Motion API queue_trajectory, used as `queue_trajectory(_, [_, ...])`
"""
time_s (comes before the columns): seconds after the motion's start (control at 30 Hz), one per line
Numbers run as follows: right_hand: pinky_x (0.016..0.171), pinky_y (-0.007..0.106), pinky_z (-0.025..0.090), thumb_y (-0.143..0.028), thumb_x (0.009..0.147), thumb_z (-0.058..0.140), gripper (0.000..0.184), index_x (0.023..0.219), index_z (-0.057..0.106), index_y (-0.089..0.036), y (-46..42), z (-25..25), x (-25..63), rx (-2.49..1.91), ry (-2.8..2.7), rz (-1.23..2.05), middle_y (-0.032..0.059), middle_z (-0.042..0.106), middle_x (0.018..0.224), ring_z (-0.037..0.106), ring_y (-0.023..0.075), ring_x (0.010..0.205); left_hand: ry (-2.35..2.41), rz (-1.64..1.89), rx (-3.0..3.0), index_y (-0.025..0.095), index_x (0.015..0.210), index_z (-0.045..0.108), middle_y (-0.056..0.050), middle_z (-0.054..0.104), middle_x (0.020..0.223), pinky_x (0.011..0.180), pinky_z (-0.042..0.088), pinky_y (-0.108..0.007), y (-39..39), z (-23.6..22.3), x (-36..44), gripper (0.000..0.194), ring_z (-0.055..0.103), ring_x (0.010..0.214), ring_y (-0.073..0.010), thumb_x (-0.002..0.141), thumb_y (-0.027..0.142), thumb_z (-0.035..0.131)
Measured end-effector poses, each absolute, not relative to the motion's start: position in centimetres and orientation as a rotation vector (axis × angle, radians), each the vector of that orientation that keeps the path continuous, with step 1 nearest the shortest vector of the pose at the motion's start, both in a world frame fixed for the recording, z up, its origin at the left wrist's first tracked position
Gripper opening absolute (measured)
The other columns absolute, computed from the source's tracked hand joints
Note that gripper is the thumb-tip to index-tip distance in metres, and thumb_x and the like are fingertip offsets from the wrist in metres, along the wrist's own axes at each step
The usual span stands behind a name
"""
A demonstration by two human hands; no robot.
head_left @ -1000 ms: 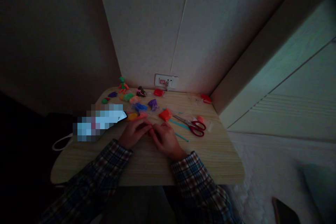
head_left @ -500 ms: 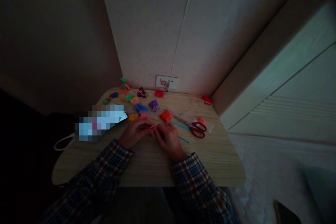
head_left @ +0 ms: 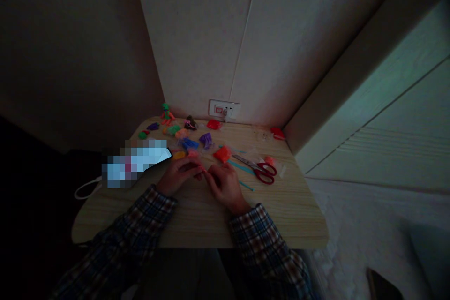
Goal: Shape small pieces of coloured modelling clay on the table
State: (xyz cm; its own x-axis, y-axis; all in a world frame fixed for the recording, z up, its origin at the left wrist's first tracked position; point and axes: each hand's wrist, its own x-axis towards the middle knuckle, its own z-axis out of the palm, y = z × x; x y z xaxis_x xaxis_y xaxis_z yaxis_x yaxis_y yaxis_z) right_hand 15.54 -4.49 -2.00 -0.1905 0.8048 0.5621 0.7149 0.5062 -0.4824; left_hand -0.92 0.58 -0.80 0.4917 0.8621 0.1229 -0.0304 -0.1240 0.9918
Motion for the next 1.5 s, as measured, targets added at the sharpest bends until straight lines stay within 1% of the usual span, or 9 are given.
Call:
queue_trajectory(0.2, [0.061,0.029,0.036,-0.031,0.094,0.037,0.035,0.061,0.045,-0.022,-4.4,-2.0,15.8,-1.25,-1.921,0.156,-0.0023,0.049,0.052,0.045,0.0125,0.051,0.692,0.899,1.52,0.014,0.072,0.061,0.0,0.062,0.067,0.061,0.053,-0.027,0.5,-0.2,-1.0,0.032,0.059,0.061,-0.0134,0.072,0.045,0.072])
queue_trajectory(0.43, [0.062,0.03,0.034,-0.029,0.093,0.038,0.035,0.06,0.045,-0.021,-4.3,-2.4,15.7,-1.251,-1.925,0.152,-0.0031,0.047,0.05,0.041,0.0118,0.048,0.59,0.845,1.587,0.013,0.063,0.06,-0.003,0.061,0.068,0.058,0.05,-0.025,0.4,0.5,-1.0,0.037,0.059,0.062,-0.0135,0.072,0.047,0.072])
queue_trajectory(0.63, [0.065,0.029,0.038,-0.03,0.098,0.03,0.042,0.062,0.05,-0.02,-4.1,-2.5,15.9,-1.25,-1.949,0.212,-0.002,0.053,0.054,0.048,0.0122,0.052,0.637,0.856,1.567,0.014,0.07,0.06,-0.001,0.062,0.066,0.051,0.045,-0.022,0.4,0.2,-1.0,0.034,0.058,0.057,-0.0118,0.076,0.046,0.069])
queue_trajectory(0.77, [0.068,0.03,0.039,-0.028,0.1,0.023,0.045,0.069,0.055,-0.02,-4.1,-2.5,15.9,-1.21,-1.975,0.266,-0.001,0.061,0.062,0.055,0.0121,0.057,0.678,0.854,1.532,0.015,0.077,0.06,0.0,0.065,0.067,0.056,0.05,-0.024,0.4,-0.4,-0.7,0.029,0.061,0.06,-0.0135,0.076,0.043,0.069])
queue_trajectory(0.9, [0.07,0.029,0.039,-0.029,0.099,0.03,0.038,0.076,0.059,-0.02,-4.2,-2.4,15.7,-1.152,-2.033,0.298,-0.0015,0.065,0.068,0.058,0.0121,0.062,0.707,0.872,1.5,0.016,0.081,0.057,0.001,0.066,0.071,0.06,0.054,-0.028,0.3,-0.9,-0.5,0.031,0.063,0.062,-0.0145,0.073,0.043,0.071])
queue_trajectory(1.07, [0.066,0.029,0.038,-0.033,0.098,0.034,0.035,0.078,0.058,-0.02,-4.3,-2.1,15.7,-1.186,-1.99,0.267,-0.0006,0.061,0.066,0.054,0.0133,0.061,0.728,0.869,1.501,0.015,0.079,0.059,0.0,0.066,0.075,0.063,0.055,-0.027,0.3,-0.8,-0.5,0.03,0.064,0.066,-0.0144,0.07,0.039,0.075])
queue_trajectory(1.23, [0.063,0.028,0.038,-0.031,0.097,0.033,0.035,0.073,0.055,-0.021,-4.2,-2.4,15.7,-1.193,-1.984,0.242,-0.0009,0.056,0.061,0.051,0.0134,0.057,0.738,0.853,1.519,0.015,0.076,0.062,-0.001,0.066,0.074,0.067,0.056,-0.029,0.3,-0.5,-0.5,0.03,0.065,0.068,-0.0153,0.067,0.039,0.076])
queue_trajectory(1.4, [0.06,0.029,0.036,-0.03,0.098,0.033,0.033,0.074,0.054,-0.021,-4.1,-2.6,15.6,-1.208,-1.97,0.201,-0.0004,0.054,0.06,0.049,0.0149,0.056,0.77,0.863,1.52,0.015,0.086,0.062,-0.003,0.068,0.086,0.074,0.056,-0.032,0.3,-0.6,-0.6,0.036,0.066,0.078,-0.0171,0.064,0.037,0.079])
queue_trajectory(1.5, [0.059,0.029,0.035,-0.033,0.098,0.032,0.034,0.074,0.053,-0.021,-4.1,-2.6,15.5,-1.218,-1.958,0.18,-0.0004,0.053,0.059,0.048,0.0149,0.056,0.771,0.854,1.527,0.015,0.088,0.062,-0.004,0.068,0.087,0.075,0.056,-0.033,0.2,-0.6,-0.6,0.037,0.066,0.08,-0.0184,0.063,0.037,0.08])
